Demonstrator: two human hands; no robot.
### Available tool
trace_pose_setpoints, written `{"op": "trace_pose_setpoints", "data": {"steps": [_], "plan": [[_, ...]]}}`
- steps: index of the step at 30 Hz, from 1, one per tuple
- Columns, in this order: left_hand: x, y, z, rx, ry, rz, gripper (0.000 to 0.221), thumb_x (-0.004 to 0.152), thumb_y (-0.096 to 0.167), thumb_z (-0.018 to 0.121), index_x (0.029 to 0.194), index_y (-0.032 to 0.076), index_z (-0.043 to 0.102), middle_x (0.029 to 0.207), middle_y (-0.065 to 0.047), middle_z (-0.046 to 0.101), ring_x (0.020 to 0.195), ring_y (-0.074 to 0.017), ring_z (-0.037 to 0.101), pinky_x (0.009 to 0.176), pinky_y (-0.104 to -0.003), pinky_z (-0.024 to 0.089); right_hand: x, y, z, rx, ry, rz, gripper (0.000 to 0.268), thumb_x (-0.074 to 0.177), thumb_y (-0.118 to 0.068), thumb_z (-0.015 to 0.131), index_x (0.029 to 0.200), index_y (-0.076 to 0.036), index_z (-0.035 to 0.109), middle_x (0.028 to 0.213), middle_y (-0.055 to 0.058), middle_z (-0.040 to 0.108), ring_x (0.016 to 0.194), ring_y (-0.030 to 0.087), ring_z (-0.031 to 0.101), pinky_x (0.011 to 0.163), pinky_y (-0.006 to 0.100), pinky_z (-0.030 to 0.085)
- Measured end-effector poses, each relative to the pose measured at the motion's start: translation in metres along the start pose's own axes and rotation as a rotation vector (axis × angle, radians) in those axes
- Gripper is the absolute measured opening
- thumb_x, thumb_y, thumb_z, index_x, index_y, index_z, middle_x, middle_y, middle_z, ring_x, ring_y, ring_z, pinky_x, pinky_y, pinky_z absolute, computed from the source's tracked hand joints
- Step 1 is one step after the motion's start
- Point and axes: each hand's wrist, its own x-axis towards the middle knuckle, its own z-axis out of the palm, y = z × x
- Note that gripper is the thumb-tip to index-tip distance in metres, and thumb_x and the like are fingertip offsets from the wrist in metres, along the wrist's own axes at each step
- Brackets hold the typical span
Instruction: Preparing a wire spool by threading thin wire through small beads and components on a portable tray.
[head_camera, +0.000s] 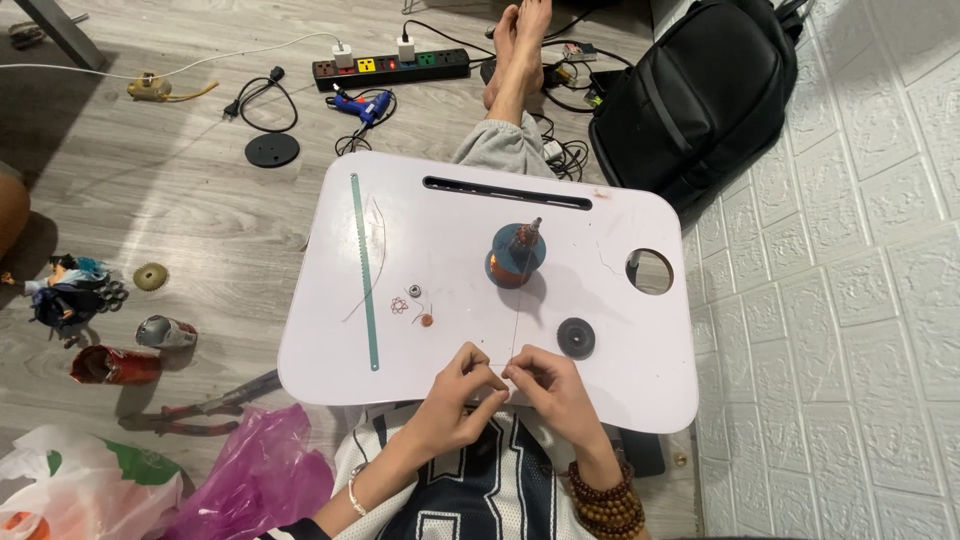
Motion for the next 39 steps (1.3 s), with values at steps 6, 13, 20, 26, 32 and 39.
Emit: {"op": "trace_pose_setpoints", "data": {"steps": [6,13,20,26,32,39], "plan": [[-0.001,-0.009,0.009,-0.121,0.136,-0.161,0.024,0.094,0.008,0.061,0.117,0.001,0.059,0.061,0.001,0.052,0.053,-0.009,0.044,0.051,-0.022,0.04,-0.002,-0.01,-0.001,-0.107,-0.08,-0.036,0.011,0.09,-0.007,0.063,0.084,0.0,0.069,0.073,0.004,0.063,0.059,0.009,0.052,0.055,0.019,0.043],[-0.002,-0.005,0.009,-0.214,0.218,-0.23,0.013,0.092,0.01,0.066,0.094,0.0,0.075,0.055,0.002,0.053,0.05,-0.0056,0.037,0.046,-0.02,0.029,-0.001,-0.02,0.006,-0.308,-0.054,-0.14,0.011,0.088,-0.007,0.063,0.084,-0.001,0.071,0.071,0.002,0.063,0.055,0.01,0.045,0.049,0.021,0.035],[-0.003,-0.008,0.01,-0.274,0.265,-0.251,0.014,0.091,0.009,0.069,0.096,-0.001,0.078,0.051,0.006,0.046,0.047,-0.0044,0.031,0.043,-0.02,0.023,0.0,-0.012,0.008,-0.31,-0.022,-0.162,0.009,0.086,-0.005,0.065,0.085,0.0,0.073,0.072,0.005,0.069,0.055,0.01,0.049,0.05,0.021,0.038],[-0.004,-0.008,0.009,-0.224,0.294,-0.226,0.008,0.091,0.009,0.07,0.088,0.006,0.077,0.04,0.005,0.029,0.044,-0.0058,0.028,0.047,-0.022,0.03,0.019,0.003,-0.008,-0.443,0.156,-0.159,0.019,0.091,-0.023,0.071,0.094,-0.003,0.072,0.067,0.015,0.068,0.059,0.024,0.064,0.055,0.035,0.053],[-0.003,-0.002,0.011,-0.266,0.31,-0.2,0.005,0.089,0.006,0.072,0.087,0.004,0.076,0.043,0.005,0.029,0.045,-0.0048,0.029,0.046,-0.021,0.029,0.073,-0.037,-0.011,-0.625,0.286,-0.117,0.084,0.084,-0.024,0.078,0.144,0.014,0.033,0.122,0.04,0.053,0.1,0.052,0.061,0.077,0.055,0.057],[-0.003,0.014,0.011,-0.338,0.331,-0.224,0.006,0.092,0.009,0.072,0.093,0.004,0.076,0.046,0.004,0.036,0.046,-0.004,0.034,0.049,-0.02,0.032,0.111,-0.018,-0.015,-0.798,0.237,-0.187,0.074,0.081,-0.019,0.083,0.141,0.008,0.049,0.125,0.029,0.058,0.109,0.046,0.064,0.087,0.048,0.058]]}}
